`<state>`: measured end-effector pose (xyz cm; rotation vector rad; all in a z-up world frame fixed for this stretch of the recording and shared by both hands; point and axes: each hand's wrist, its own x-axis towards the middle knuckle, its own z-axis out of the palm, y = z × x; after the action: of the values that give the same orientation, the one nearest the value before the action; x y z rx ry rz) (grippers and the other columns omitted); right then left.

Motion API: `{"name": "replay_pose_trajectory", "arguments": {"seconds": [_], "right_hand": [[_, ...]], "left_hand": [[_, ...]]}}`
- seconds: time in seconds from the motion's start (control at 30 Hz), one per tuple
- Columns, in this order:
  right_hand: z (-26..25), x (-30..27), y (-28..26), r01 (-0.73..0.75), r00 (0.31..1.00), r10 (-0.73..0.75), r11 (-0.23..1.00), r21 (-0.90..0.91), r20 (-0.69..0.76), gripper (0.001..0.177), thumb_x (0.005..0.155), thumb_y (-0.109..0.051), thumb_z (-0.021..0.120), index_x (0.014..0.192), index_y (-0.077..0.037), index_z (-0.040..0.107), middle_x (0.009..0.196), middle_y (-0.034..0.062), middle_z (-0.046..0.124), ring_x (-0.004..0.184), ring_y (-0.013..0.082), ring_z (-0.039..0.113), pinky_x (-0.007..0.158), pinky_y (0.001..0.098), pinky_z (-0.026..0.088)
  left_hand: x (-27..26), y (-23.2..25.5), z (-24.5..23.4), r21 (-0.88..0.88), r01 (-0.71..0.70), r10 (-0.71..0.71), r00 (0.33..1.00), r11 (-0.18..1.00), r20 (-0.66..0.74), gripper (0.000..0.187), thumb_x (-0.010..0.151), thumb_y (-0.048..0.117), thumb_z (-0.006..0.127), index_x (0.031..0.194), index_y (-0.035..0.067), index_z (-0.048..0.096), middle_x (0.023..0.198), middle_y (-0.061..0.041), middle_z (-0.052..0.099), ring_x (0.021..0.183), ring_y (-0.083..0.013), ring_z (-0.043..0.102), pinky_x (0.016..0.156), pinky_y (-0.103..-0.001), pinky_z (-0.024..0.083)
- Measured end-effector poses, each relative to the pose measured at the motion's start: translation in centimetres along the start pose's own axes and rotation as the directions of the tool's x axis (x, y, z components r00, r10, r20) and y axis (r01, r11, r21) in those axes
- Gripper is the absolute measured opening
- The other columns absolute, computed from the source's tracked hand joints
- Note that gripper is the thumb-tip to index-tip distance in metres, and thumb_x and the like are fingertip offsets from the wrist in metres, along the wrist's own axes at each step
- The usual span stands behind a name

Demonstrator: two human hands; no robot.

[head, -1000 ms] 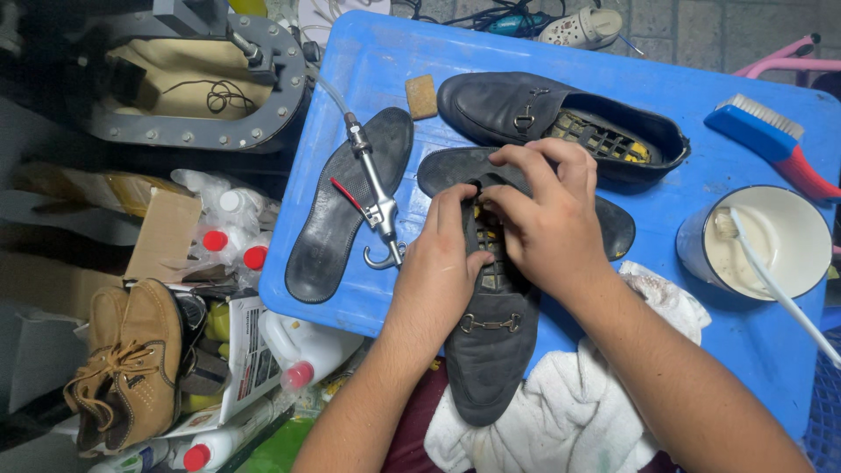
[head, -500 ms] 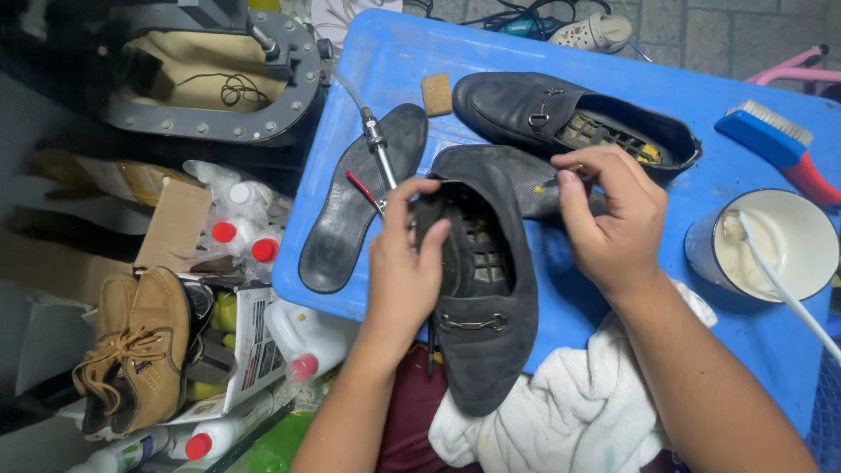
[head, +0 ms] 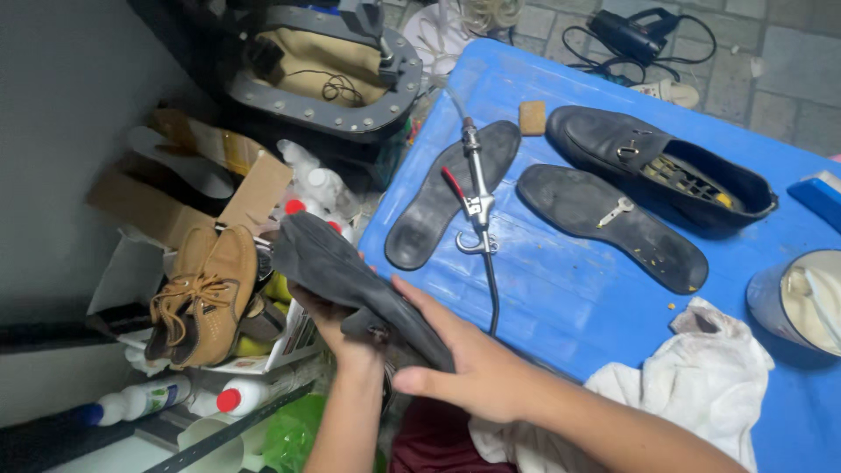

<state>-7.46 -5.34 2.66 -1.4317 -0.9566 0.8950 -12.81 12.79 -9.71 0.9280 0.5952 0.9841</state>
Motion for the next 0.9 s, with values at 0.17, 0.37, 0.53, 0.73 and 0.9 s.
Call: {"name": "replay_pose_trajectory", "arguments": {"seconds": [0.17,0.37,0.53,0.73,0.9], "right_hand": [[2.0,2.6,0.2,-0.038,0.992,0.031,0.997,-0.060,-0.119,0.089,0.087,-0.023,0.071,0.164,-0.008,0.031,0.156,0.0206,0.048,0.147,0.0307,0.046,0.123,0.0406,0.029],[5.8,2.5,2.3,0.051,0.923,-0.265,0.803,-0.594,-0.279,0.102,0.065,-0.017,0.080,0.156,-0.015,0.034,0.148,0.0357,0.033,0.132,0.0524,0.043,0.107,0.0483,0.040],[6.0,2.3,4.4,-0.072,0.997,0.037,0.835,-0.545,-0.075,0.102,0.068,-0.012,0.080,0.159,-0.024,0.037,0.147,0.0327,0.037,0.130,0.0514,0.047,0.108,0.0496,0.044],[6.4,1.8,4.6,0.092,0.908,-0.336,0.743,-0.663,-0.251,0.100,0.062,-0.014,0.080,0.153,-0.019,0.039,0.145,0.0393,0.034,0.128,0.0569,0.045,0.105,0.0503,0.043],[7.4,2.6,5.6,-0.036,0.999,0.042,0.836,-0.548,-0.002,0.096,0.070,-0.011,0.080,0.158,-0.025,0.044,0.146,0.0335,0.037,0.128,0.0539,0.049,0.105,0.0493,0.046]], "left_hand": [[2.4,0.3,-7.7,-0.463,0.284,-0.194,0.953,0.839,0.234,0.066,0.094,0.057,0.061,0.147,0.020,0.048,0.153,-0.011,0.045,0.133,-0.0373,0.047,0.102,-0.059,0.043],[6.2,0.5,-11.0,-0.888,0.147,-0.283,0.959,0.435,0.020,0.088,0.091,0.070,0.052,0.155,0.010,0.045,0.163,-0.019,0.042,0.151,-0.0375,0.037,0.122,-0.059,0.027],[4.8,0.3,-9.2,-0.550,0.348,-0.378,0.924,0.759,0.062,0.087,0.087,0.071,0.043,0.156,0.018,0.046,0.160,-0.010,0.047,0.150,-0.0345,0.038,0.120,-0.052,0.028],[4.5,-1.2,-9.8,-0.596,0.353,-0.442,0.897,0.721,-0.003,0.079,0.089,0.071,0.038,0.150,0.022,0.050,0.159,-0.004,0.049,0.150,-0.0281,0.040,0.118,-0.051,0.027],[3.9,-1.3,-10.9,-0.693,0.382,-0.251,0.924,0.611,0.288,0.071,0.097,0.071,0.041,0.141,0.016,0.051,0.161,-0.008,0.048,0.153,-0.0337,0.040,0.126,-0.056,0.025]]}}
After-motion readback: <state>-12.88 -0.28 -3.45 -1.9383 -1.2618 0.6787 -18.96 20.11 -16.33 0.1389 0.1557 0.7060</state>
